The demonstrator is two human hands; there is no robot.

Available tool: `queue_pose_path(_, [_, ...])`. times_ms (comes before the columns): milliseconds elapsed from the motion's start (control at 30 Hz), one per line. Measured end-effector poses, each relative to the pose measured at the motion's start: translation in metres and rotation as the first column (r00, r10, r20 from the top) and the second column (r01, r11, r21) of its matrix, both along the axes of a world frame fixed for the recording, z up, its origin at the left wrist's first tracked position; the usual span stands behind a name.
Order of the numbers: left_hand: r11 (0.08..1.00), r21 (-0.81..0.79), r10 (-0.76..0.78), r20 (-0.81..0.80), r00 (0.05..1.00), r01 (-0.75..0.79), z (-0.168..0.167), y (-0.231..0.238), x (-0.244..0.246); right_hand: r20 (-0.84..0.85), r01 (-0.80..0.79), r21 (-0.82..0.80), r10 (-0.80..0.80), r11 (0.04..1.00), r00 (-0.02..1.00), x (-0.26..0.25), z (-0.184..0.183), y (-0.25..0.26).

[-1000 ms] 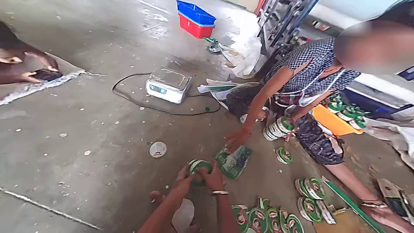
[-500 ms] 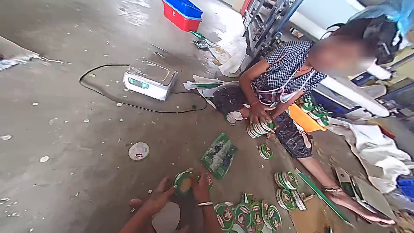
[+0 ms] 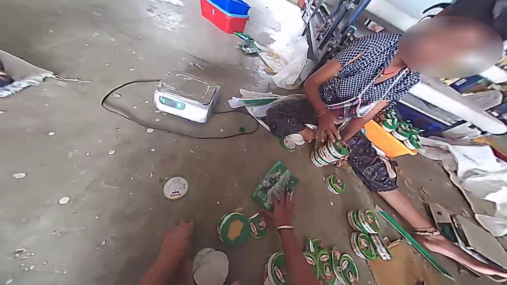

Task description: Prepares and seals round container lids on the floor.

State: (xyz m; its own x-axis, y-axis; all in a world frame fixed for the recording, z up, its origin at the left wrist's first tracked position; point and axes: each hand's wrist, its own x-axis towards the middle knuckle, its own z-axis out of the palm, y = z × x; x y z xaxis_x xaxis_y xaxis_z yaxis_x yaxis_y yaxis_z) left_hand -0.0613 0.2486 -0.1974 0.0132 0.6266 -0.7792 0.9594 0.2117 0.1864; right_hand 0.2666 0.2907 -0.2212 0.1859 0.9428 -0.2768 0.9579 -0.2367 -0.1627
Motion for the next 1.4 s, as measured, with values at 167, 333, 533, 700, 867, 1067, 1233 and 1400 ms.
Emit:
queue_pose_path(167, [0.987,0.155,-0.053,0.089,0.995,0.039,-0.001,-0.008,-0.003,-0.199,0.147,0.488,-0.055,0.86,0.979,-0.029,0.006,-0.053])
queue_pose_path(333, [0.888,0.46,-0.2,0.434,0.879,-0.025,0.003,-0.033,0.022,-0.039,-0.077,0.422,0.103,0.903,0.994,-0.08,0.047,-0.095])
queue_pose_path(533, [0.803,0.564,-0.189,0.549,0.814,-0.193,-0.029,-0.04,0.057,0.142,-0.211,0.271,0.178,0.939,0.974,-0.114,0.042,-0.129])
queue_pose_path(700, [0.818,0.529,-0.158,0.584,0.796,-0.225,-0.033,-0.039,0.059,-0.027,0.028,0.107,-0.025,0.994,0.999,-0.12,0.063,-0.139])
queue_pose_path(867, [0.825,0.496,-0.118,0.619,0.777,-0.27,-0.034,-0.04,0.058,0.019,0.025,0.055,-0.026,0.998,0.999,-0.13,0.053,-0.121])
queue_pose_path(1067, [0.841,0.446,-0.062,0.642,0.764,-0.307,-0.037,-0.038,0.059,0.009,0.017,0.087,-0.018,0.996,1.0,-0.146,0.055,-0.15])
queue_pose_path(1233, [0.842,0.426,-0.032,0.653,0.757,-0.331,-0.038,-0.035,0.058,0.047,-0.107,0.113,0.102,0.988,0.994,-0.152,0.058,-0.154])
queue_pose_path(1400, [0.846,0.4,0.0,0.662,0.749,-0.353,-0.04,-0.036,0.061,0.044,-0.148,0.116,0.143,0.982,0.989,-0.16,0.06,-0.123])
